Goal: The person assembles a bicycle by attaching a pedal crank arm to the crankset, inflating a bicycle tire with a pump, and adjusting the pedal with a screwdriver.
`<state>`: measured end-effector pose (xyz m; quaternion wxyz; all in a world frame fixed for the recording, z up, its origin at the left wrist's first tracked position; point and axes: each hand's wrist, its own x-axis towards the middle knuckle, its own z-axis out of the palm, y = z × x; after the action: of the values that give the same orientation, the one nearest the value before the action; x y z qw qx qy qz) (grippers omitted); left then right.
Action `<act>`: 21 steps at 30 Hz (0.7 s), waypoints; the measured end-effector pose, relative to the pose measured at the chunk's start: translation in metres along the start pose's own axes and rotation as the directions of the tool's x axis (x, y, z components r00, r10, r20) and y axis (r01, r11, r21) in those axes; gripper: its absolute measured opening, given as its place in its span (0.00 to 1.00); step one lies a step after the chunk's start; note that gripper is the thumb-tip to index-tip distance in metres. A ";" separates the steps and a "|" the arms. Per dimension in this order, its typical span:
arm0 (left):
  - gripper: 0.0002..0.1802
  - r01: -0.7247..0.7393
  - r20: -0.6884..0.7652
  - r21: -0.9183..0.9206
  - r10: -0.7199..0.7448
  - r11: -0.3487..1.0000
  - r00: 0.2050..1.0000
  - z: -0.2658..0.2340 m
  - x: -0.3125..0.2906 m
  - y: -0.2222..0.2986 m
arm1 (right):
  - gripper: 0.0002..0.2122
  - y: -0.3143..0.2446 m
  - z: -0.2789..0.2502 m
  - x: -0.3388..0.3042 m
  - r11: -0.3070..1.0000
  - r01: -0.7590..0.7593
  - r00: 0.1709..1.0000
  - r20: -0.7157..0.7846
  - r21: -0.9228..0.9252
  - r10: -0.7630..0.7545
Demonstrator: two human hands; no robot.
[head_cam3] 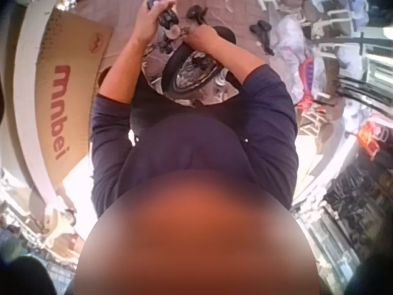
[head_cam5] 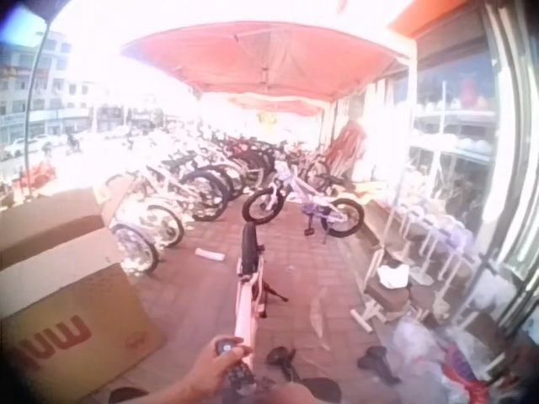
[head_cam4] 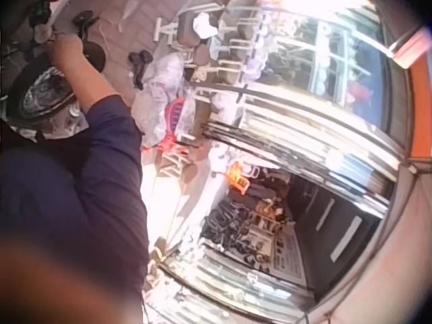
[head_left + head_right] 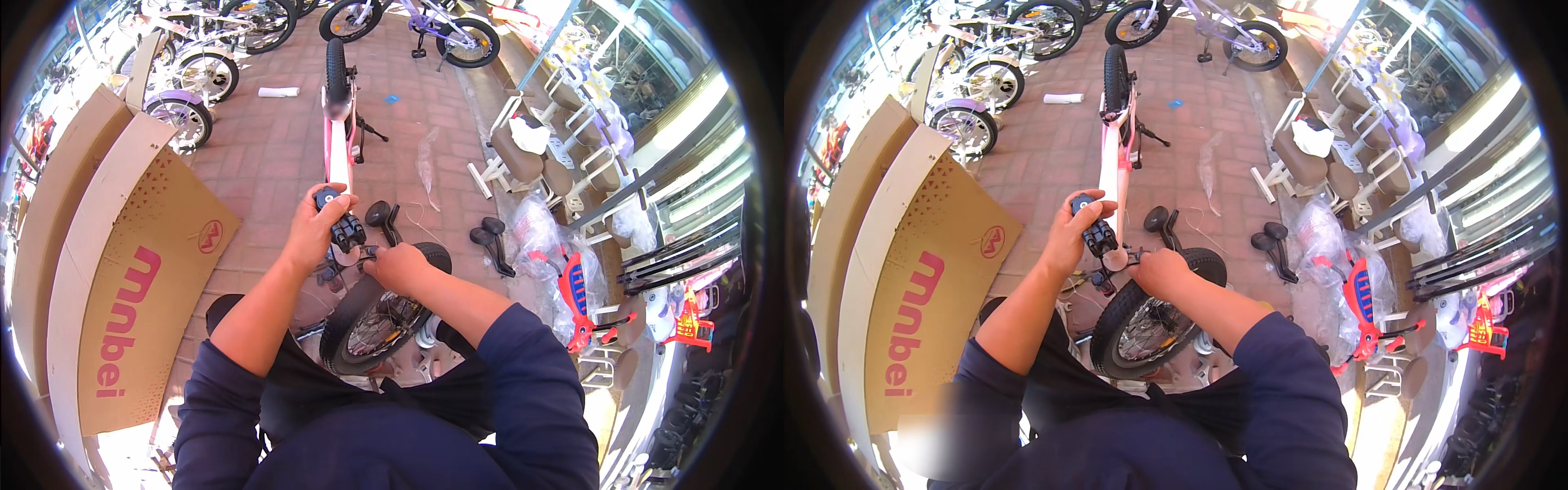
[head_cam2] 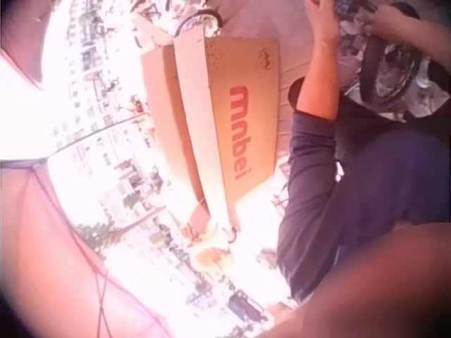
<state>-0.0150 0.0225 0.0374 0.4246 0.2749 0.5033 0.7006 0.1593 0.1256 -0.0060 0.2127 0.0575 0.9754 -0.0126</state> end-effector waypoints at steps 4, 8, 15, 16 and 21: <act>0.24 -0.046 0.004 -0.043 0.047 0.998 0.999 -0.001 0.001 -0.008 | 0.09 -0.009 -0.029 -0.068 0.993 0.110 0.989 0.094 0.030 -0.112; 0.25 -0.085 0.015 -0.080 0.086 0.993 0.996 -0.002 0.002 -0.015 | 0.12 0.022 -0.037 -0.146 0.999 0.035 0.996 0.079 0.011 -0.036; 0.24 -0.114 -0.056 -0.145 0.107 0.983 0.993 0.011 0.000 -0.014 | 0.15 0.004 -0.039 -0.142 0.998 -0.018 1.000 -0.001 0.053 0.018; 0.26 -0.104 -0.077 -0.121 0.095 0.987 0.992 0.008 0.000 -0.015 | 0.10 -0.006 -0.043 -0.130 0.999 -0.019 1.000 -0.008 0.051 0.019; 0.30 -0.053 -0.107 -0.068 0.045 0.996 0.993 0.003 0.002 -0.022 | 0.16 -0.024 -0.024 -0.084 0.986 0.082 0.994 -0.080 0.147 -0.070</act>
<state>-0.0064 0.0283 0.0173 0.3897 0.2349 0.4930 0.7415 0.2228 0.0940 0.0510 0.1704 0.0364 0.9804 -0.0919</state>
